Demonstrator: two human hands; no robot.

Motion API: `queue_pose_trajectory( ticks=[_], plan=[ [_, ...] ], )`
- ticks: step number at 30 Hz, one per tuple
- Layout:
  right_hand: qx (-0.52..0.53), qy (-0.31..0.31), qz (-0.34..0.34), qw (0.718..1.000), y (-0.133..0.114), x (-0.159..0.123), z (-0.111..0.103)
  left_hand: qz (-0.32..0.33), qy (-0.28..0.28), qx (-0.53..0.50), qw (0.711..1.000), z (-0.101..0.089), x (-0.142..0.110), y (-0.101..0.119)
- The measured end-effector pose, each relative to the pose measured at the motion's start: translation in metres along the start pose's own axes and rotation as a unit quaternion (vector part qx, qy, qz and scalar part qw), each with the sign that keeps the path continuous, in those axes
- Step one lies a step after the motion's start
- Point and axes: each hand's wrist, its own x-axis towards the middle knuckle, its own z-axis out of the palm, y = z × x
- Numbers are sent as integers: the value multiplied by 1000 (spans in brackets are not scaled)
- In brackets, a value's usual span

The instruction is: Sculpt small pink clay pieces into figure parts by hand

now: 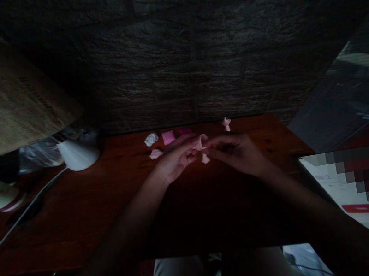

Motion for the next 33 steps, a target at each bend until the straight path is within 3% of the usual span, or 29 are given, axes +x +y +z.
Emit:
queue_pose_trajectory(
  ticks=[7, 14, 23, 27, 33],
  plan=[
    [-49, 88, -32, 994, 0, 0, 3, 7, 13, -13, 1000, -1, 1, -1],
    [-109, 108, -99, 983, 0, 0, 3, 0, 16, -11, 1000, 0, 0, -3],
    [-93, 126, -27, 987, 2, 2, 3, 1, 23, -19, 1000, 0, -1, 0],
    [-33, 140, 14, 989, 7, 2, 3, 8, 14, -18, 1000, 1, 0, -1],
    [3, 153, 64, 986, 13, 4, 2, 22, 46, 19, 999, 1, 2, -5]
  ],
)
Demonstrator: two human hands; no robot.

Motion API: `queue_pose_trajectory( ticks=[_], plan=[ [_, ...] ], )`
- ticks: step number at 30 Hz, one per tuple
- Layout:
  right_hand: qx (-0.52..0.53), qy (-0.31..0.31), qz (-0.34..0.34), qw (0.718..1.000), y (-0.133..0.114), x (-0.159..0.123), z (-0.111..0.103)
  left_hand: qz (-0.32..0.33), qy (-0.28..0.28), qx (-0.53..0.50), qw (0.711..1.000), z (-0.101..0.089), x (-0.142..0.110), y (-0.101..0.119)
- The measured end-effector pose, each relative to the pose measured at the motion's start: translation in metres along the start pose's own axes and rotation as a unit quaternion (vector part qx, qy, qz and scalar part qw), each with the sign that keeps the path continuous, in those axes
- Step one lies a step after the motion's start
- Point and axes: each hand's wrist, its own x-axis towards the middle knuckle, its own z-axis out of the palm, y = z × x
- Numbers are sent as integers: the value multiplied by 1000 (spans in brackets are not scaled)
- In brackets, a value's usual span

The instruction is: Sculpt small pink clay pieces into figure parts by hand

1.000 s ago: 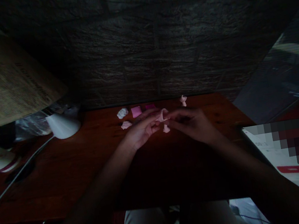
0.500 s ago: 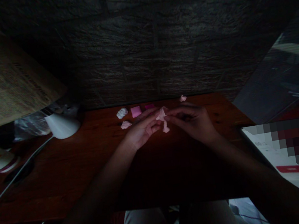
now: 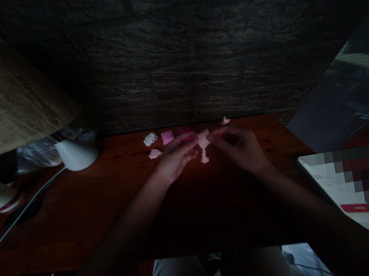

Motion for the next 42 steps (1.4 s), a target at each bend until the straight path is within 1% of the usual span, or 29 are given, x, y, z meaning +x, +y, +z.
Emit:
queue_pose_trajectory(
  ticks=[2, 5, 10, 14, 18, 24, 28, 31, 35, 39, 42],
  plan=[
    [-2, 0, 4, 1000, 1, -1, 1, 11, 5, 16, 1000, 0, 0, -1],
    [6, 6, 32, 999, 0, -3, 3, 24, 5, 29, 999, 1, 0, -2],
    [38, 9, 65, 997, -5, -5, 6, 38, 9, 23, 999, 3, 0, -4],
    [85, -7, 54, 995, -6, -4, 7, 58, 3, 26, 998, 2, 1, -4],
    [94, -34, 36, 994, -6, -3, 6, 61, 0, 42, 997, 1, 0, -3],
    [95, 4, 57, 994, -6, -2, 6, 53, 7, 72, 996, 4, -2, -4],
    [105, 4, 73, 992, -5, -1, 7, 96, 19, 118, 988, 6, -2, -5],
    [116, 3, 86, 989, -2, 0, 6, 127, 15, 151, 980, 8, -4, -2],
    [147, 14, 115, 982, 0, 2, 5, 152, 23, 153, 976, 12, -7, 0],
    [179, 20, 147, 973, 0, 3, 7, 154, 37, 171, 973, 12, -8, 0],
    [224, 13, 177, 958, -2, 4, 7, 168, 28, 182, 968, 12, -9, 1]
  ],
)
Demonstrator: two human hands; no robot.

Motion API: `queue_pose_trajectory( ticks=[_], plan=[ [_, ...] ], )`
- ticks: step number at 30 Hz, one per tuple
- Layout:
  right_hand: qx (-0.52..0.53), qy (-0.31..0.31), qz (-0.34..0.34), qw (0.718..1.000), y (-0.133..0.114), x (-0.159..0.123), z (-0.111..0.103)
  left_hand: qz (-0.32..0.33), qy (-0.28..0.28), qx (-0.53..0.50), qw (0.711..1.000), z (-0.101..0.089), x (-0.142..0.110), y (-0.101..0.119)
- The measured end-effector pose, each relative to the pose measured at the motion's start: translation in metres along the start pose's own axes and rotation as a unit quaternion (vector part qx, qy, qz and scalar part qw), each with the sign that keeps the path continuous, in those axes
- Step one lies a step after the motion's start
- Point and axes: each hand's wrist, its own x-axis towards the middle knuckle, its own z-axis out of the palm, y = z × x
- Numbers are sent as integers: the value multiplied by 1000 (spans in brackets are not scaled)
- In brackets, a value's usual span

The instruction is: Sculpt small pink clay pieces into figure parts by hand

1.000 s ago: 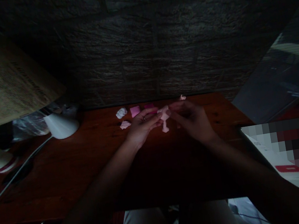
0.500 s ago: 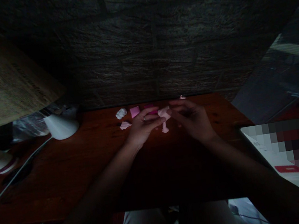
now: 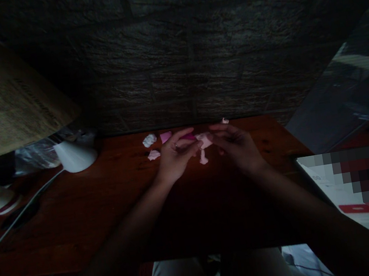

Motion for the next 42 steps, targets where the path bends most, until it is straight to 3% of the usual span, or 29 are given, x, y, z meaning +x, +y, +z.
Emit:
queue_pose_trajectory(
  ticks=[5, 9, 17, 24, 34, 42],
  plan=[
    [143, -80, 149, 975, -6, 2, -4, 78, 39, 36, 996, -1, -1, 4],
    [175, -141, 193, 955, -10, 2, -6, 116, 81, 59, 988, -1, -2, 4],
    [283, -150, 240, 916, -10, -1, -4, 141, -7, 70, 988, 0, -1, -7],
    [257, -96, 224, 935, -5, 2, -6, 188, 9, 160, 969, -5, -1, -13],
    [200, -69, 221, 952, -6, -1, -3, 293, 25, 348, 890, -10, -3, -8],
    [180, -77, 221, 955, -4, -1, -3, 302, 12, 360, 883, -12, -3, -7]
  ],
)
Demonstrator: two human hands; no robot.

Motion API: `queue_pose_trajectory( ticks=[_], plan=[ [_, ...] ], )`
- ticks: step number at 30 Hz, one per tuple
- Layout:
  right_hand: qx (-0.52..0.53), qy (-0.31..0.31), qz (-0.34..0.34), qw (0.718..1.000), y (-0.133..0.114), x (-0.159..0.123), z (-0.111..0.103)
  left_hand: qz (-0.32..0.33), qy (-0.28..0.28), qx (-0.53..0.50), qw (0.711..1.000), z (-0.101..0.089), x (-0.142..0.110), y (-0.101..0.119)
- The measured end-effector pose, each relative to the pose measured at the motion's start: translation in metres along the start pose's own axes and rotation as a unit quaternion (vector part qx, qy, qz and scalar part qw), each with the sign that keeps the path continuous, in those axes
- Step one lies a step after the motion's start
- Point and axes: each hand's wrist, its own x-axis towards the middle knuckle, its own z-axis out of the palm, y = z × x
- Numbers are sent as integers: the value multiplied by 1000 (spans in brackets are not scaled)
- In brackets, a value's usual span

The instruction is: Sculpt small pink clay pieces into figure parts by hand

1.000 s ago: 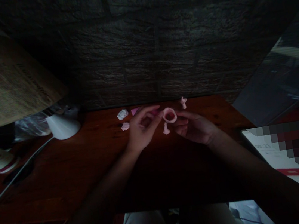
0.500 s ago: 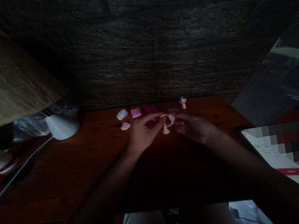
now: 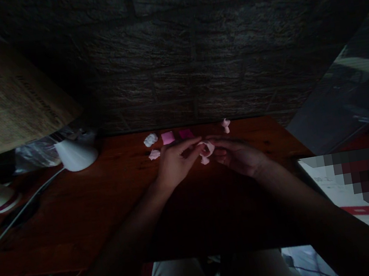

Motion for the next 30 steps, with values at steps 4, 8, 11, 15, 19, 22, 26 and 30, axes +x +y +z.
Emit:
queue_pose_trajectory(
  ticks=[4, 8, 11, 15, 19, 22, 26, 30],
  plan=[
    [-22, -2, -7, 1000, 2, 1, -2, 23, -8, 4, 1000, -1, 0, -1],
    [-21, 17, -1, 1000, 3, 1, -3, 39, -15, 10, 999, -3, 1, 0],
    [-21, 29, 2, 999, 2, 0, -1, 35, -25, 22, 999, -3, 1, 1],
    [-31, 39, 5, 999, 2, 0, 0, 38, -20, 25, 999, -2, 1, 1],
    [-34, 57, 10, 998, 3, 0, -1, 45, -14, 11, 999, 0, 0, 1],
    [-39, 70, 12, 997, 3, 0, -1, 48, -31, 8, 998, -1, -1, 2],
    [-59, 65, 11, 996, 3, -1, 0, 48, -27, 15, 998, -2, 0, 3],
    [-79, 81, 6, 994, 4, -1, -1, 120, -56, 8, 991, -3, 2, 1]
  ],
)
